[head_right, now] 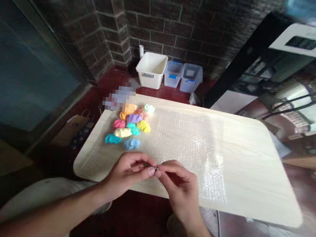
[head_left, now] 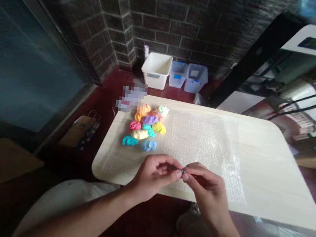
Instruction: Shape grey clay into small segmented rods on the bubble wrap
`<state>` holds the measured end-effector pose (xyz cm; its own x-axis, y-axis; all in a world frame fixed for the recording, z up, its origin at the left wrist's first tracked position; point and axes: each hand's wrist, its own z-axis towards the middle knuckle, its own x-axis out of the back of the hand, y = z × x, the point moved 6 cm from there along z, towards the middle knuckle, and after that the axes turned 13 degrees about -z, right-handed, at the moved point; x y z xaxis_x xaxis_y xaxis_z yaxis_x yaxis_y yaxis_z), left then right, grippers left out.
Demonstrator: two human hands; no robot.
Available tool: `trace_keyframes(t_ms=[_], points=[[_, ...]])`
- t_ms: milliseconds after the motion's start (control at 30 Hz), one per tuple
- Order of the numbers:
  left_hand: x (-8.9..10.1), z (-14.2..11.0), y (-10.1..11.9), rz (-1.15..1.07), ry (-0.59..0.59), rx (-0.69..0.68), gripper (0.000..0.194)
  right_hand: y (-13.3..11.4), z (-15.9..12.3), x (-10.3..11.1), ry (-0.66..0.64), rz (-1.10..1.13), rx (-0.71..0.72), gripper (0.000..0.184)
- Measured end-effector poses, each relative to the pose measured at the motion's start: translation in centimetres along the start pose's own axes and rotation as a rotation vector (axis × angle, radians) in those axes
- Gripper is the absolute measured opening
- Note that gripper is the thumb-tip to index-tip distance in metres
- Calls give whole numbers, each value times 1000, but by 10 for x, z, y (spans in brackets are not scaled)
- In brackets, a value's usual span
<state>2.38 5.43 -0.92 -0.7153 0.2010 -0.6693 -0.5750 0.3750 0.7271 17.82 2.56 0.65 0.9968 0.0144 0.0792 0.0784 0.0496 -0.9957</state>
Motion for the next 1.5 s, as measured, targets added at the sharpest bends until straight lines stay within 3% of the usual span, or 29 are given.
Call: trace_keyframes(t_ms=[167,500,867,1500], points=[[-3,-1,1,24,0,10,14,3,0,4,19,21,-39,15],[-4,0,-2,16,-8,48,16,-12,0,5,4,-99,71,14],[-3,-1,-2,33,-10,61,18,-10,-1,4,-2,-135,51,10],[-2,0,-2,85,-25,-12,18,-13,-1,4,2,-151,59,9]])
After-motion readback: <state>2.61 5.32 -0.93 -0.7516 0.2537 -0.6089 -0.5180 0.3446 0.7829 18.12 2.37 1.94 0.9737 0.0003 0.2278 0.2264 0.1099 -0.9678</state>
